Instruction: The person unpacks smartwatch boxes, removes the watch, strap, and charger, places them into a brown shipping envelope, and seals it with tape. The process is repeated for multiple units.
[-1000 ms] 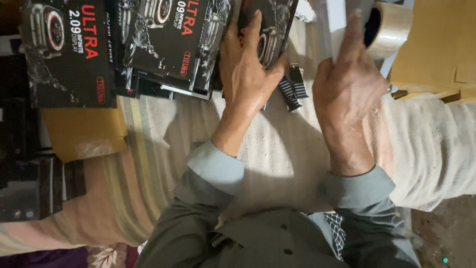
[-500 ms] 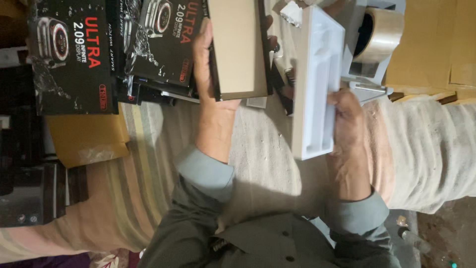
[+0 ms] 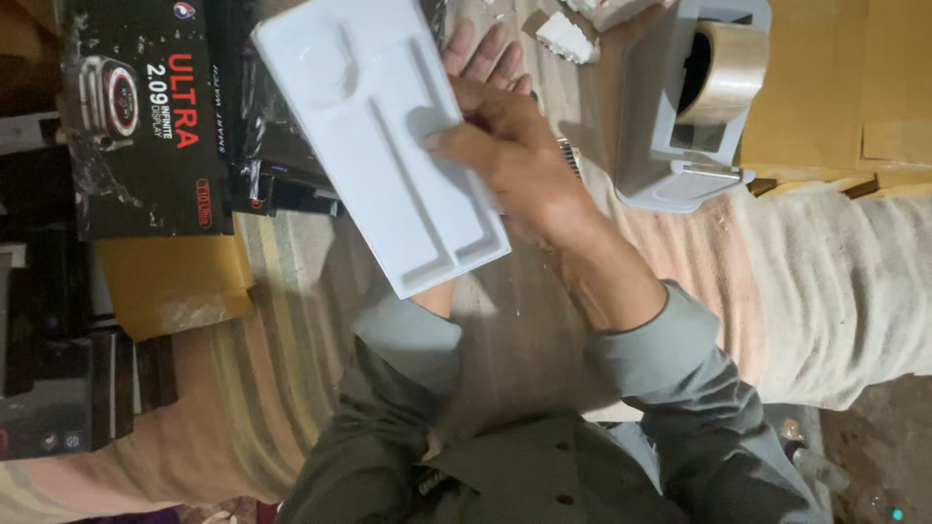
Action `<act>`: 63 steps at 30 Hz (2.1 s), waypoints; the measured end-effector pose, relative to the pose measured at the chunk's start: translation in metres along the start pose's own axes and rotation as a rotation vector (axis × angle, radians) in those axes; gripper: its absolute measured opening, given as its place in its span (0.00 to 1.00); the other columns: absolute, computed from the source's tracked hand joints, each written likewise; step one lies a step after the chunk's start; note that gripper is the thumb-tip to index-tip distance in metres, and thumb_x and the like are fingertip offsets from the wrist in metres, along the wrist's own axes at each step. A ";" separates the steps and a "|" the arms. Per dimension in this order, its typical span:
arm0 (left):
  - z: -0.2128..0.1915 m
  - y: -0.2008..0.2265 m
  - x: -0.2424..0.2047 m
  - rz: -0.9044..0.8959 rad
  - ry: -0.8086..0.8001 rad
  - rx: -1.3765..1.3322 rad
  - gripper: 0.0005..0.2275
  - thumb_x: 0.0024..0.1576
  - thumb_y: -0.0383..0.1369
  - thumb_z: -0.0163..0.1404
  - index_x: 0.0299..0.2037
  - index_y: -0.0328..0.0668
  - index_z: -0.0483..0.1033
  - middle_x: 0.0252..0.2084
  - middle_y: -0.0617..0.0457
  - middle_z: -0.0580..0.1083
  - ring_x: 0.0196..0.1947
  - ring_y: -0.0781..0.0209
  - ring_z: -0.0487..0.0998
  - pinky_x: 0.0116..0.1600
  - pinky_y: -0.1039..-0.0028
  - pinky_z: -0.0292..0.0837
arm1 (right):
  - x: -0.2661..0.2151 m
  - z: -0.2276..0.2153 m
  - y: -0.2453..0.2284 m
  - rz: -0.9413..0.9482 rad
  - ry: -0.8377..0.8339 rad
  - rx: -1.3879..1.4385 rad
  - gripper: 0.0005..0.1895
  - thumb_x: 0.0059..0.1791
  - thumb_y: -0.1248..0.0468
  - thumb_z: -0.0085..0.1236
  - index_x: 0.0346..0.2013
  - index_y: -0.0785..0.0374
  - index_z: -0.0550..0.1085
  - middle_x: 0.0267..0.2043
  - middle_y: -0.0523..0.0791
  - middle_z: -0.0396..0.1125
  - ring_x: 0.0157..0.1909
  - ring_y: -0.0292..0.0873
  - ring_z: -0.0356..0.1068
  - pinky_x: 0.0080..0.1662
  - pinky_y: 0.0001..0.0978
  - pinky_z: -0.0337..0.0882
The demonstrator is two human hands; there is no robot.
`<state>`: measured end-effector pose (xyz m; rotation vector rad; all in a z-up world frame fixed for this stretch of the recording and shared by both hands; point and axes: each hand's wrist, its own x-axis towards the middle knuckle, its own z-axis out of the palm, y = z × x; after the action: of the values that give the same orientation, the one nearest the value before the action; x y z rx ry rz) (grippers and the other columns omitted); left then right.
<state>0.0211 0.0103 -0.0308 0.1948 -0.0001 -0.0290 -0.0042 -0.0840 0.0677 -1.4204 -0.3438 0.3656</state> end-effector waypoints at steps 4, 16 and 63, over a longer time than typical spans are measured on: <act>0.002 -0.003 -0.005 -0.061 -0.104 -0.032 0.30 0.69 0.51 0.32 0.74 0.37 0.53 0.71 0.41 0.64 0.72 0.49 0.63 0.81 0.58 0.49 | -0.012 -0.003 -0.004 -0.040 0.088 -0.156 0.24 0.51 0.67 0.54 0.60 0.76 0.69 0.51 0.50 0.71 0.50 0.39 0.71 0.52 0.27 0.71; 0.000 -0.006 -0.023 -0.123 0.088 0.251 0.23 0.55 0.45 0.58 0.52 0.32 0.77 0.46 0.43 0.78 0.47 0.52 0.80 0.53 0.62 0.78 | -0.041 -0.072 0.056 -0.020 0.433 -0.113 0.08 0.52 0.66 0.57 0.39 0.70 0.75 0.32 0.49 0.70 0.29 0.38 0.69 0.33 0.29 0.75; -0.017 0.012 -0.012 0.438 0.022 1.919 0.23 0.57 0.30 0.62 0.61 0.32 0.68 0.53 0.37 0.74 0.53 0.40 0.76 0.57 0.59 0.72 | -0.009 -0.080 0.030 0.163 0.023 1.024 0.28 0.60 0.43 0.42 0.53 0.69 0.69 0.49 0.54 0.67 0.36 0.39 0.63 0.28 0.22 0.64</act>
<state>0.0093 0.0260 -0.0449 2.1076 -0.0507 0.4342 0.0222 -0.1559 0.0279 -0.4432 0.0077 0.5523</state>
